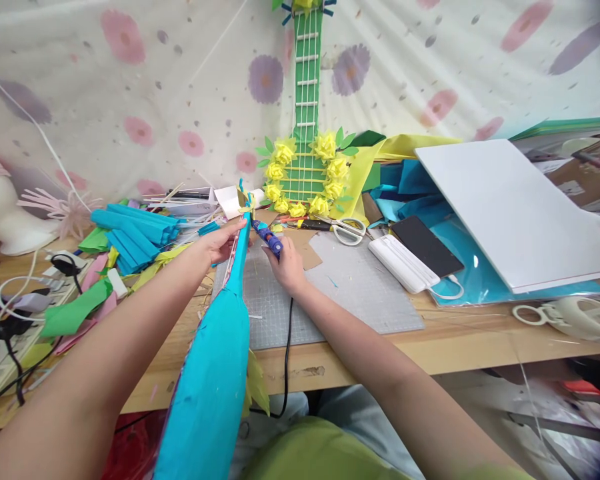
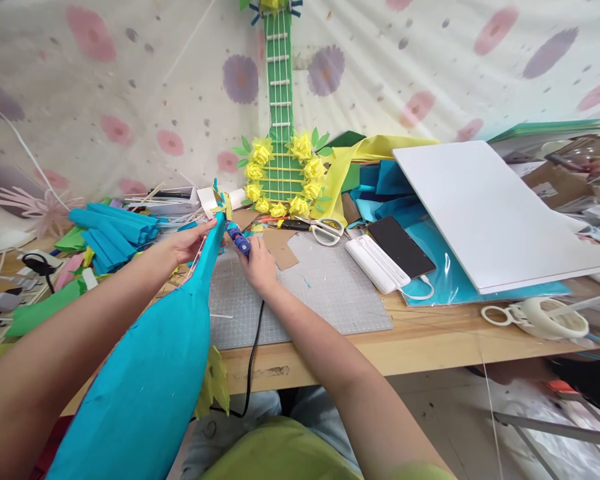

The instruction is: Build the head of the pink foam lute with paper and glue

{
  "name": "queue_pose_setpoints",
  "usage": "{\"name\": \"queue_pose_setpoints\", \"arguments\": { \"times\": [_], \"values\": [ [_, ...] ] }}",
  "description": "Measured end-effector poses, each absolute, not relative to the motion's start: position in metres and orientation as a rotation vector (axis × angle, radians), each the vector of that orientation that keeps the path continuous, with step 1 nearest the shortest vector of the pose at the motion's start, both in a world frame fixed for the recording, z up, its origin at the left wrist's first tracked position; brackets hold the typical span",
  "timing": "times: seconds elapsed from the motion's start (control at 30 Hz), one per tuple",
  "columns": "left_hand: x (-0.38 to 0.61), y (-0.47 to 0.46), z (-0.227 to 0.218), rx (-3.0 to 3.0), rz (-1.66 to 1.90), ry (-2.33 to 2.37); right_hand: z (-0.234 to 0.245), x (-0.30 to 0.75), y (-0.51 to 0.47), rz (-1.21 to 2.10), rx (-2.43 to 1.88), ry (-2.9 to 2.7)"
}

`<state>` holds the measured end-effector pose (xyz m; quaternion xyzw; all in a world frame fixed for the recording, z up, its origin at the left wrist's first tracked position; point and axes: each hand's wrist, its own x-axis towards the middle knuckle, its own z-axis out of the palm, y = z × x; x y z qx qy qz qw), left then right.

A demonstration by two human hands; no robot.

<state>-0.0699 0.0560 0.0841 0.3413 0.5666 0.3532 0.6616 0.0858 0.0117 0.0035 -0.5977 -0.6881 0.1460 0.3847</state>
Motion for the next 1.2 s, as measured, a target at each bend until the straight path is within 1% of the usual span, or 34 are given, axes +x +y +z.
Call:
{"name": "queue_pose_setpoints", "arguments": {
  "times": [0.27, 0.6, 0.77, 0.9, 1.07, 1.2],
  "values": [
    [-0.07, 0.058, 0.083, 0.809, 0.771, 1.343, 0.006, 0.08, 0.018, 0.337, -1.529, -1.713],
    [-0.074, 0.058, 0.085, 0.786, 0.748, 1.397, -0.01, 0.081, 0.018, 0.373, -1.533, -1.82],
    [-0.073, 0.055, 0.087, 0.782, 0.776, 1.375, -0.009, 0.082, 0.017, 0.376, -1.574, -1.874],
    [-0.074, 0.058, 0.087, 0.812, 0.758, 1.33, -0.008, 0.097, 0.012, 0.382, -1.505, -1.942],
    [-0.071, 0.065, 0.109, 0.949, 0.702, 1.457, -0.013, 0.142, 0.011, 0.289, -1.345, -1.886],
    [-0.071, 0.071, 0.134, 1.235, 0.689, 1.599, -0.015, 0.189, 0.017, 0.207, -1.353, -1.724]
  ]
}}
